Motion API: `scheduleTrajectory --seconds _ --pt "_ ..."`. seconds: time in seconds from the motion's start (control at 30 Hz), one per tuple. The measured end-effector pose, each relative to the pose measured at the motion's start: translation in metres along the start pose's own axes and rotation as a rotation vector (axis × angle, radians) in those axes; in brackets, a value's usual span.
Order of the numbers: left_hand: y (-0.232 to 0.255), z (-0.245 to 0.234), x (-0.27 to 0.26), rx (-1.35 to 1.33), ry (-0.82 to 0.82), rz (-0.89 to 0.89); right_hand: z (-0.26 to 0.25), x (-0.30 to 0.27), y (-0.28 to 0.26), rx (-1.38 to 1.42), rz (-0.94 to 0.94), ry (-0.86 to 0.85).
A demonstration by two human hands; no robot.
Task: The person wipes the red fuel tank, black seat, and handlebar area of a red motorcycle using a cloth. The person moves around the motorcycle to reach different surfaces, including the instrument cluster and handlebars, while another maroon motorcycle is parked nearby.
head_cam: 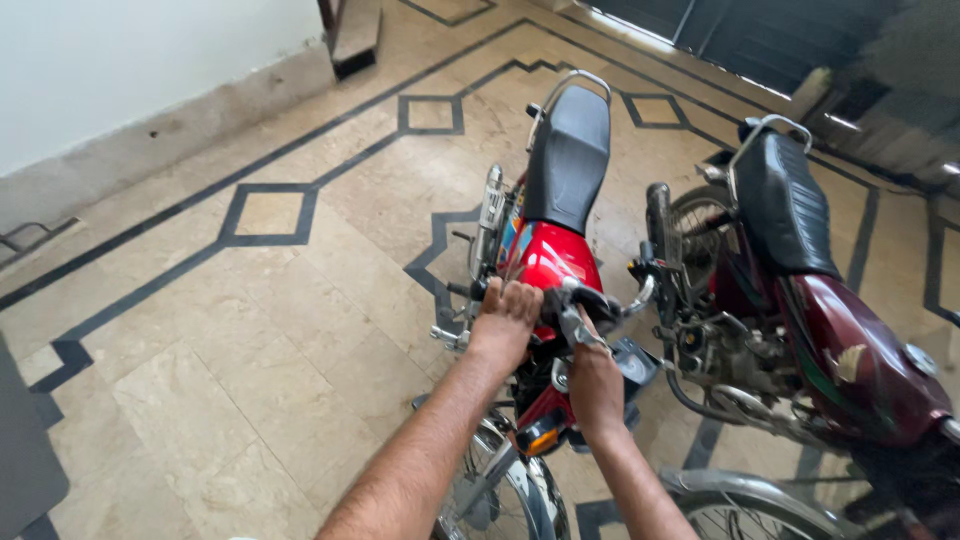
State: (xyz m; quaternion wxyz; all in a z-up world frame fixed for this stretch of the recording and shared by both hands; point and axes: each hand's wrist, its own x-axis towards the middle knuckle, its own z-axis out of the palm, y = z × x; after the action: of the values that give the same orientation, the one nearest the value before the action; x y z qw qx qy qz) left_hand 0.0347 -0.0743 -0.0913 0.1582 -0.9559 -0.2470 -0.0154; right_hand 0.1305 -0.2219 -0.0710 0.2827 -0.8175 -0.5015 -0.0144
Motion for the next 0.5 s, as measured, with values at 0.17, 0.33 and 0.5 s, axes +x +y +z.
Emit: scheduleTrajectory --seconds 0.17,0.33,0.5 --pt "0.002 -0.005 0.005 0.033 0.055 -0.039 -0.009 -0.002 0.002 0.090 -0.110 0.147" --pt "0.004 -0.018 0.002 -0.043 -0.085 -0.039 -0.008 0.008 0.015 0.092 -0.149 0.272" --pt "0.019 -0.004 0.010 0.094 -0.082 -0.111 -0.018 -0.004 0.034 0.105 -0.163 0.059"
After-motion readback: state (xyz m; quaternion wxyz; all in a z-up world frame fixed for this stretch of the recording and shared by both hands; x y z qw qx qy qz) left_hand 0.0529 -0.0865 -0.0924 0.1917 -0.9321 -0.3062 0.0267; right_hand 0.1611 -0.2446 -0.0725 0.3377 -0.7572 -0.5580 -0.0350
